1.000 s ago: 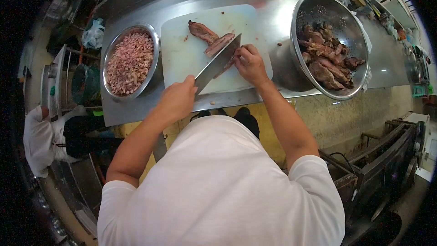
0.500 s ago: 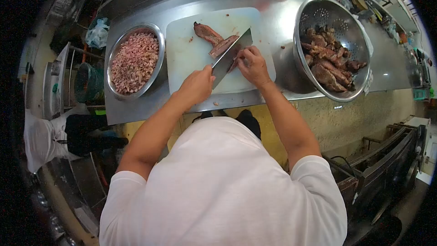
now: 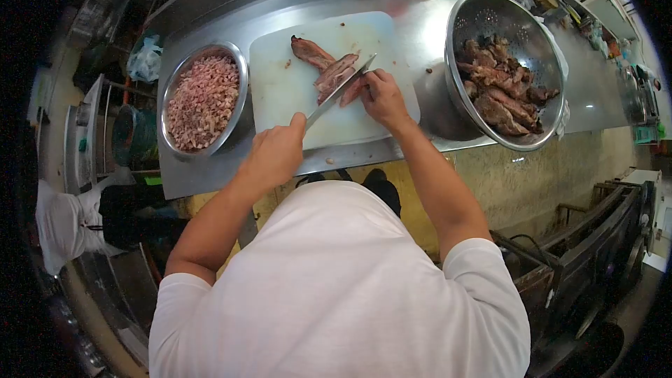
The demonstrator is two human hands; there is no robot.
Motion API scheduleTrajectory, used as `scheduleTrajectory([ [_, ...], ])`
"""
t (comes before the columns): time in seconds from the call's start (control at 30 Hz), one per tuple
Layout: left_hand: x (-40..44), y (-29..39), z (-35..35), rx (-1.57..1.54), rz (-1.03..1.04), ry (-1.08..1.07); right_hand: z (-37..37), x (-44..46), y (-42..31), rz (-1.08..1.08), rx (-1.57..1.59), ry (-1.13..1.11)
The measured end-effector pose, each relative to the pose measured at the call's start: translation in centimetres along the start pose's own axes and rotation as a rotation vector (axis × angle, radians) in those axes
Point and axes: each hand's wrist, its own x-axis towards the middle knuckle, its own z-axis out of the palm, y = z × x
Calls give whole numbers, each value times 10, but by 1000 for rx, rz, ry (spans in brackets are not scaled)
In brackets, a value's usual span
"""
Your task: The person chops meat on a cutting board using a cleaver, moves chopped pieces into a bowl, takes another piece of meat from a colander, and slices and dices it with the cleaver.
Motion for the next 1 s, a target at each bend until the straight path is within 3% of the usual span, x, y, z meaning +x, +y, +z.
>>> scheduleTrajectory([
  [0.13, 24, -10, 24, -40, 15, -43, 1, -5, 1, 105, 73, -20],
  [0.37, 42, -5, 16, -13, 79, 13, 5, -3, 8, 14, -7, 74],
  [0.43, 20, 7, -6, -9, 1, -105, 5, -8, 9, 47, 39, 76],
  [0.53, 32, -6, 29, -44, -21, -99, 4, -8, 7, 57, -3, 57],
  [0.67, 53, -15, 35, -93, 60, 50, 1, -2, 9, 39, 23, 30],
  [0.77, 40, -25, 8, -256, -3, 14, -2, 5, 13, 165, 65, -84],
  [0.83, 28, -43, 1, -301, 37, 231, -1, 19, 4, 141, 104, 7],
  [0.87, 26, -49, -3, -301, 38, 241, 4, 24, 4, 131, 102, 8],
  [0.93, 27, -57, -13, -472, -112, 180, 12, 33, 0, 18, -102, -109],
  [1.0, 24, -65, -10, -468, -65, 232, 13, 35, -2, 31, -151, -122],
])
